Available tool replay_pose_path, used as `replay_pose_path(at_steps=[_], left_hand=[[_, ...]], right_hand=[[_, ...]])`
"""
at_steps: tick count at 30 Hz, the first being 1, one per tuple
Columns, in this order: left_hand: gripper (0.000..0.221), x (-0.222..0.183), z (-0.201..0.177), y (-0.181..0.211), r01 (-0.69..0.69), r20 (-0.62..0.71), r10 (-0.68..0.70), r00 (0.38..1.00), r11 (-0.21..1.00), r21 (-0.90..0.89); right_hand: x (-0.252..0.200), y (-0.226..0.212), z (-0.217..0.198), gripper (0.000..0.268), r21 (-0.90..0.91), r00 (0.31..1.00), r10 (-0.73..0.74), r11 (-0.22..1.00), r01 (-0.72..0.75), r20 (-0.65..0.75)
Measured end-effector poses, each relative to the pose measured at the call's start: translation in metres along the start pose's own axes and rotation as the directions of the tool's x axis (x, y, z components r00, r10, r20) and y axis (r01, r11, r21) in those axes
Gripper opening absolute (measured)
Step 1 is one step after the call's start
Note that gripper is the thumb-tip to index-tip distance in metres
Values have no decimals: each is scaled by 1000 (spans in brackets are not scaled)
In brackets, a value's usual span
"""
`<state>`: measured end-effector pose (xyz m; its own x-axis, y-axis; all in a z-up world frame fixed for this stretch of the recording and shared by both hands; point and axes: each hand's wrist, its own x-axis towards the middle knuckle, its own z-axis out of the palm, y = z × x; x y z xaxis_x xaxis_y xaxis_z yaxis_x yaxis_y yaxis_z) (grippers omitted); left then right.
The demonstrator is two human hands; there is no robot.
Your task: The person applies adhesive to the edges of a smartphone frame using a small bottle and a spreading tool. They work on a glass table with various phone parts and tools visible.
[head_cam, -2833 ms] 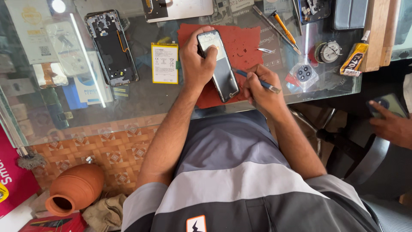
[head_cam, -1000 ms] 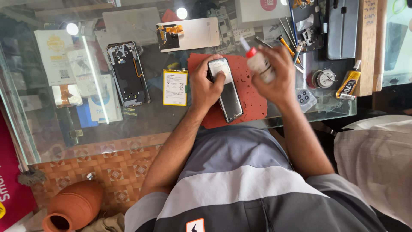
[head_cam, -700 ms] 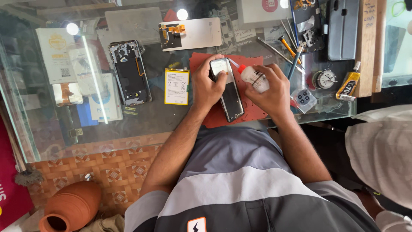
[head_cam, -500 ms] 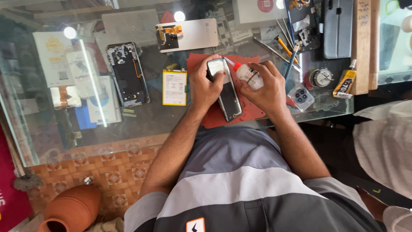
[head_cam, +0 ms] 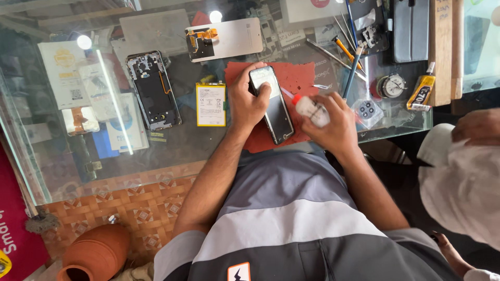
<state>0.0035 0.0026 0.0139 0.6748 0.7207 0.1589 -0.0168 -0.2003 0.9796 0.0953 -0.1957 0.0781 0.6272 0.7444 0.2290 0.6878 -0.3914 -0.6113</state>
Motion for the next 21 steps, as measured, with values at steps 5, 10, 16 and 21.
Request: replay_pose_path(at_steps=[5, 10, 16, 21], left_hand=[[39, -3, 0, -7, -54, 17, 57, 998, 992, -117], [39, -6, -2, -11, -70, 5, 76, 997, 942, -328], [38, -9, -4, -10, -108, 12, 118, 993, 941, -321], [38, -11, -4, -12, -56, 15, 64, 998, 940, -336]], right_hand=[[-52, -8, -24, 41, 71, 984, 165, 983, -169, 65], [-84, -7, -27, 41, 195, 988, 152, 970, -146, -13], [-92, -12, -17, 43, 136, 982, 189, 973, -186, -10], [-88, -13, -15, 45, 91, 978, 207, 974, -209, 22]])
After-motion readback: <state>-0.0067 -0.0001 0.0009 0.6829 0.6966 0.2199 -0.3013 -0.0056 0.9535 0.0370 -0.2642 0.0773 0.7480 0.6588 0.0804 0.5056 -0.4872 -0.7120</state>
